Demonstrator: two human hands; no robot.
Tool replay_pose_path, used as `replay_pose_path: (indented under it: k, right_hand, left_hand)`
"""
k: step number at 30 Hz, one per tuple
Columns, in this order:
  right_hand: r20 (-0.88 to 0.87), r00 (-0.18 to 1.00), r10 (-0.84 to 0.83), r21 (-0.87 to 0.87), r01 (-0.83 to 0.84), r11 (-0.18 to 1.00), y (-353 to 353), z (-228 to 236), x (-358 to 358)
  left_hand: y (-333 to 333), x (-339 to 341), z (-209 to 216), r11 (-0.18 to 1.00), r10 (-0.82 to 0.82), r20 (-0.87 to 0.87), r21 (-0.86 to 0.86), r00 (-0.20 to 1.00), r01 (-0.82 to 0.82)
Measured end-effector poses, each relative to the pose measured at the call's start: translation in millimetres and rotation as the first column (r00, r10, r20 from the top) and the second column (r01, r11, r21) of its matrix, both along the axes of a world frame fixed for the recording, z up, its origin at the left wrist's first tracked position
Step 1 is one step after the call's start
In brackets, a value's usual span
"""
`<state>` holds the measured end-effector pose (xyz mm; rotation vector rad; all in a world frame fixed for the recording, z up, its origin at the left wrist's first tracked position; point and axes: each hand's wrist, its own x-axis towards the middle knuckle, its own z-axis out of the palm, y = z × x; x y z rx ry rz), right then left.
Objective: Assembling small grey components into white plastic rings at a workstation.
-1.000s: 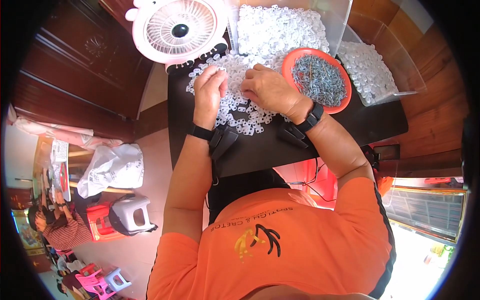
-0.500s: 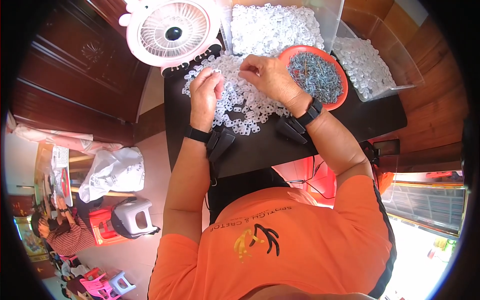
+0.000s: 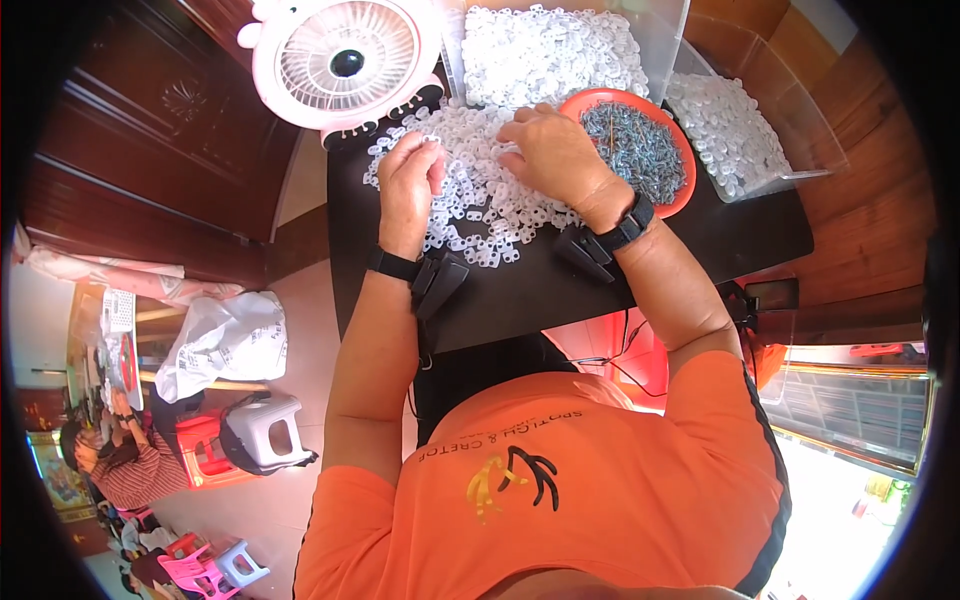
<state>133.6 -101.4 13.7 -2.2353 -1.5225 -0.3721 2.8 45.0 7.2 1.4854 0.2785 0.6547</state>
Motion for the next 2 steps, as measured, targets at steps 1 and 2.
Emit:
replay_pose_path:
  k: [1,2]
  right_hand:
    - [0.007,1.000,-0.013,-0.086,0.014,0.996,0.7,-0.3,1.2]
    - [0.014,1.000,-0.027,-0.172,0.029,0.985,1.8,-0.6,2.7]
  left_hand:
    - [0.2,0.2,-0.3,1.000,-0.001,0.004,0.004,1.000,0.001]
    - [-0.5,0.2,-0.7,1.000,-0.003,0.004,0.002,1.000,0.003]
